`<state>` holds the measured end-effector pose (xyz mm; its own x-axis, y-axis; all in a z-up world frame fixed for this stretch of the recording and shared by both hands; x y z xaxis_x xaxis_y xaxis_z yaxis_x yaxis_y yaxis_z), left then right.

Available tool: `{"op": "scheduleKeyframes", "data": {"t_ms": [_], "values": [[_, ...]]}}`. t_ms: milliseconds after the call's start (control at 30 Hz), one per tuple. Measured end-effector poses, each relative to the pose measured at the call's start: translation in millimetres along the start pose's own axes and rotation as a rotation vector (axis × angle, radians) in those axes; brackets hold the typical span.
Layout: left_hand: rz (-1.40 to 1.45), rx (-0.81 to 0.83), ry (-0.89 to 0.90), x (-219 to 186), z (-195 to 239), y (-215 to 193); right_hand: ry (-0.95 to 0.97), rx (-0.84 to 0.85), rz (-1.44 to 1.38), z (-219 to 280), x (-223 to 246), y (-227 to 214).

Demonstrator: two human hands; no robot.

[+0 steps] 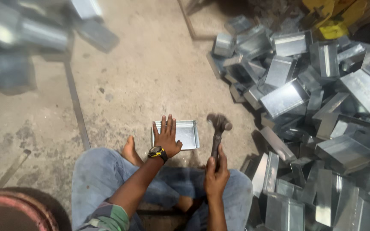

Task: The person uses a hammer to straighten the edges and corners of small galvanized metal trays while sitting on the floor.

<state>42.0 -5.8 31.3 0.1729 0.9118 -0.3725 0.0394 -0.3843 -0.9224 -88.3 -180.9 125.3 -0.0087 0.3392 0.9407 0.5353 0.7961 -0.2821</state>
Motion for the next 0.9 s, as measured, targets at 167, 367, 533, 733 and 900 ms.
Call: {"op": "scheduleKeyframes", "data": {"t_ms": [167, 367, 533, 733, 900], "values": [[-0.047, -0.014, -0.01, -7.4, 16.4, -5.0, -0.115, -0.006, 0.048, -14.1, -18.1, 23.0], [-0.03, -0.055, -0.011, -4.9, -25.5, 2.9, 0.119, 0.072, 0.357, -20.1, -58.5, 18.8], [-0.026, -0.108, -0.02, 0.1, -55.2, -2.2, 0.252, 0.028, 0.242, -15.8, -63.1, -2.2], [0.018, 0.004, 0.168, -20.1, -21.8, -17.4, 0.227, -0.031, 0.095, -15.9, -39.1, 0.4], [-0.02, 0.014, -0.02, -24.6, -43.8, -19.5, -0.033, -0.055, -0.025, 0.4, -7.2, -17.2]]}}
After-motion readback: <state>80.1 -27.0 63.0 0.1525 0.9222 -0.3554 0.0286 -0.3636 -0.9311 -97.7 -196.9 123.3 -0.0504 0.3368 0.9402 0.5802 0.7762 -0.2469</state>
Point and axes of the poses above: each hand's wrist, its own z-axis away from the middle knuckle, its own y-axis out of the palm, x = y × z, the point moved 1 cm from there along -z, towards the middle knuckle, and after that the axes turned 6 degrees about -x, right-handed, at the moved point
